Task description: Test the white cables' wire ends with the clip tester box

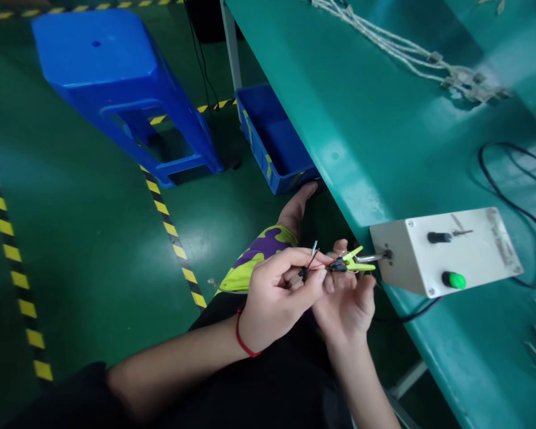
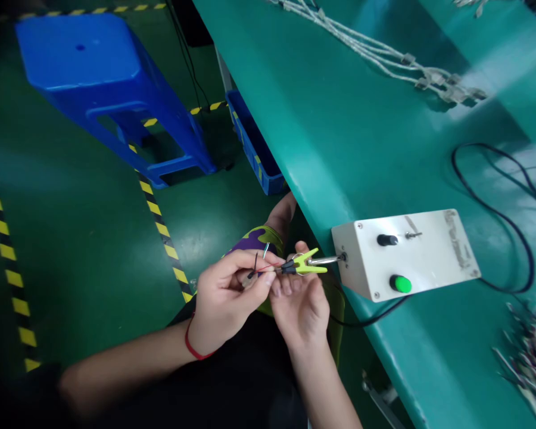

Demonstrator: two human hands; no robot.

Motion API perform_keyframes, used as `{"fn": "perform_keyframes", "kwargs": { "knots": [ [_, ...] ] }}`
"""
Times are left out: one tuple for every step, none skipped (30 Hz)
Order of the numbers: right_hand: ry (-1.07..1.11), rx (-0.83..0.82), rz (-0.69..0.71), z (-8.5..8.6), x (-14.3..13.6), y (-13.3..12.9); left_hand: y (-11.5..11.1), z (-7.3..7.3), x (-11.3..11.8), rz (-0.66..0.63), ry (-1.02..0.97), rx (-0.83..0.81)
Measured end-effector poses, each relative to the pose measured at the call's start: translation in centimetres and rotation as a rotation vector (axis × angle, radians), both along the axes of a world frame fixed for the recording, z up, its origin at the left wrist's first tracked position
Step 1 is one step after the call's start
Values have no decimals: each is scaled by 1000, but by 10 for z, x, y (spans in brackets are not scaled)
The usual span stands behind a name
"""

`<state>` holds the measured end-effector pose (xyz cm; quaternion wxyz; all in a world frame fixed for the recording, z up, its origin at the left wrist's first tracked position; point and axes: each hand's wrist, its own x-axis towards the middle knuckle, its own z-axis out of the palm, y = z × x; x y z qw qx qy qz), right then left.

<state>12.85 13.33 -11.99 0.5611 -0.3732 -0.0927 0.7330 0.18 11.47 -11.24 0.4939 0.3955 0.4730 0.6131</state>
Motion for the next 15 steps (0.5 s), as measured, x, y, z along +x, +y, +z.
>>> {"fn": "perform_keyframes", "kwargs": {
  "knots": [
    [-36, 1, 43, -1, 0, -2, 0, -1, -1, 3, 24, 5],
    [-72, 7, 79, -1, 0, -4, -1, -1, -1, 9, 45, 11],
    [-102, 19, 105, -1, 0, -6, -1, -2, -2, 17, 61, 22],
    [-125, 33, 120, -1, 0, -6, -1, -2, -2, 25, 72, 31],
    [-142, 46, 124, -1, 0, -6, 0, -3, -2, 30, 79, 37],
    [-156, 56, 123, -1, -1, -6, 0, -3, -3, 31, 84, 38],
    [-173, 63, 120, -1, -1, -5, 0, -3, -3, 31, 89, 39],
    [-190, 69, 116, -1, -2, -3, 0, -3, -3, 30, 93, 41],
    [-209, 76, 109, -1, -3, -1, 1, -3, -3, 29, 97, 41],
    [-228, 84, 102, -1, -4, 0, 1, -3, -3, 27, 101, 39],
    [-250, 93, 98, -1, -5, 1, 1, -4, -3, 26, 103, 39],
    [-276, 104, 98, -1, -6, 1, 1, -4, -3, 28, 105, 38],
    [-313, 120, 98, -1, -5, 0, 1, -4, -3, 29, 106, 33],
    [-370, 141, 99, 0, -4, -3, 1, -4, -3, 31, 103, 28],
    [-463, 164, 101, 2, -1, -8, 1, -4, -2, 32, 96, 21]
  ]
}}
